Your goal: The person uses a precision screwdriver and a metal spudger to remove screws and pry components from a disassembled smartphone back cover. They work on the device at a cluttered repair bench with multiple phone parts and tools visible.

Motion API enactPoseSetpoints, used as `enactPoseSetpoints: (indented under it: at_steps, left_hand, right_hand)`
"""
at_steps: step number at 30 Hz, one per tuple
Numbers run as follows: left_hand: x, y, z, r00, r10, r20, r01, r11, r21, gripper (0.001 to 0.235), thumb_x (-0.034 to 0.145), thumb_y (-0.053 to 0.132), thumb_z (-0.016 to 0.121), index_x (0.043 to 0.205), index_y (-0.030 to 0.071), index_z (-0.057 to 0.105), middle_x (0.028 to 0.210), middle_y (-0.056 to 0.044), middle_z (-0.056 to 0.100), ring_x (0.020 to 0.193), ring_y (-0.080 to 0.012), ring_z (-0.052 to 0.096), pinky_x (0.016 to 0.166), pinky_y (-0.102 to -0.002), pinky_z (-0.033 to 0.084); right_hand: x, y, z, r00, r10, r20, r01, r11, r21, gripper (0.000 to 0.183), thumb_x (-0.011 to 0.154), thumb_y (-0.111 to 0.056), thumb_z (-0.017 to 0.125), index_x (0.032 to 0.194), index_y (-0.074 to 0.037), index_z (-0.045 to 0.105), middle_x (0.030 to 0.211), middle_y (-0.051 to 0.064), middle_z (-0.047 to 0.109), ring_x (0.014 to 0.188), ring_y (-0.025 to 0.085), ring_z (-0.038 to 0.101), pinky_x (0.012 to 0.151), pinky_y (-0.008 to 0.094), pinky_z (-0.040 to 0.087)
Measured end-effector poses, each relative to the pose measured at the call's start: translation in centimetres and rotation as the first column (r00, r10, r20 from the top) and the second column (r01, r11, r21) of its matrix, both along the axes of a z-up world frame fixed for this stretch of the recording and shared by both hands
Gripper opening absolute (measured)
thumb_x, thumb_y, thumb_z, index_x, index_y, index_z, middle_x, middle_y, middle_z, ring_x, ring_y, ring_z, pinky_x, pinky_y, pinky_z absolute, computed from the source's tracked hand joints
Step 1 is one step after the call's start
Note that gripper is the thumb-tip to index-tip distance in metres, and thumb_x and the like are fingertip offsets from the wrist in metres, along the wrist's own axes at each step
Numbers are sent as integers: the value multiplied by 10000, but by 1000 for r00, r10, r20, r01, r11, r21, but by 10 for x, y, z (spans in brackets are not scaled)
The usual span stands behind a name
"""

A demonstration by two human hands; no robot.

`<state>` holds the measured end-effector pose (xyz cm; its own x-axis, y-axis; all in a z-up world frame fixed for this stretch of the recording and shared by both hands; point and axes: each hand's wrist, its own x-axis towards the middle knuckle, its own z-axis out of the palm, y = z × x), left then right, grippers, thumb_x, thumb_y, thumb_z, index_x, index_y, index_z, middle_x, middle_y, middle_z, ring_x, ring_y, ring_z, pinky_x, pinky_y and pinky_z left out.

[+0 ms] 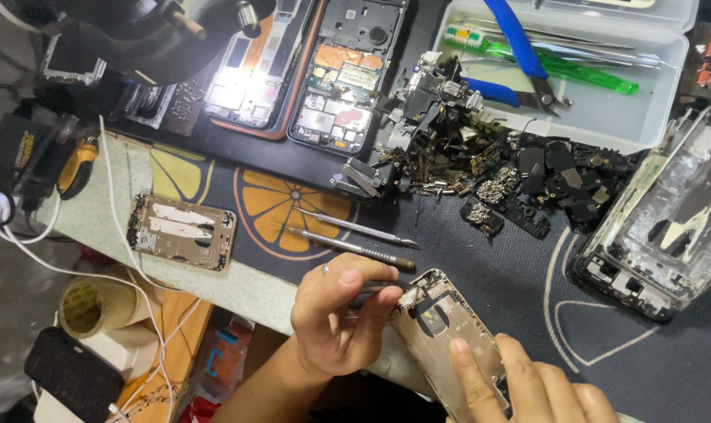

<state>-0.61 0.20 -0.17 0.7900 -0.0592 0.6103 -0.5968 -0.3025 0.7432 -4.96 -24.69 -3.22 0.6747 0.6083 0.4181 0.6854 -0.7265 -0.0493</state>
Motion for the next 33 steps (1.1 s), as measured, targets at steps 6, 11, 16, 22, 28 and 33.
enactPoseSetpoints:
  at_steps: [6, 11, 16, 22, 28, 33]
  left_hand:
    - [-9, 7, 11, 991, -62, 115, 47, 990, 130, 674, 924, -148, 733, 1434, 100, 370, 1047, -214, 691, 900, -342, 756, 822, -449, 660]
    - [-22, 9, 3, 966, -60, 252, 22, 988, 152, 574, 852, -226, 680, 1245, 20, 342, 976, -287, 662, 848, -413, 780, 772, -523, 678]
    - [-35, 8, -3, 987, -26, 161, 18, 998, 55, 516, 852, -189, 667, 1198, 31, 355, 998, -296, 691, 861, -414, 777, 788, -502, 684]
    - [-33, 13, 0, 990, -53, 131, 32, 987, 155, 477, 860, -188, 688, 1145, 47, 387, 1006, -294, 692, 894, -434, 776, 794, -498, 680]
    - [-23, -11, 10, 991, 45, 127, -37, 997, -62, 565, 871, -151, 704, 1265, 76, 368, 1030, -274, 691, 882, -403, 759, 818, -495, 657]
    - [-1, -15, 16, 995, -94, -16, 94, 995, -35, 678, 1047, -140, 646, 1514, 164, 259, 1166, -282, 655, 952, -341, 752, 780, -370, 645]
  right_hand:
    - [-1, -2, 4, 993, -25, -119, 31, 999, 45, 418, 893, -435, 599, 1233, -223, 716, 924, 167, 744, 646, 172, 682, 530, 269, 408]
    - [-4, -7, -1, 988, -6, -154, 10, 1000, 20, 503, 892, -532, 603, 1260, -220, 744, 972, 169, 754, 659, 156, 666, 527, 292, 399]
    - [-11, -11, -8, 983, -2, -181, -15, 996, -90, 621, 831, -630, 589, 1282, -230, 739, 1001, 174, 759, 653, 166, 658, 509, 299, 374]
    - [-9, -8, -9, 986, -1, -168, -19, 993, -117, 644, 789, -629, 605, 1263, -215, 741, 992, 169, 765, 607, 172, 651, 496, 315, 371]
    - [-3, -9, -9, 993, 35, -112, -41, 998, -55, 591, 880, -628, 574, 1282, -225, 733, 1004, 204, 748, 637, 173, 674, 524, 294, 379]
    - [0, -3, 1, 996, 23, -91, -29, 997, -65, 582, 888, -612, 540, 1253, -214, 760, 982, 200, 763, 600, 170, 667, 482, 291, 371]
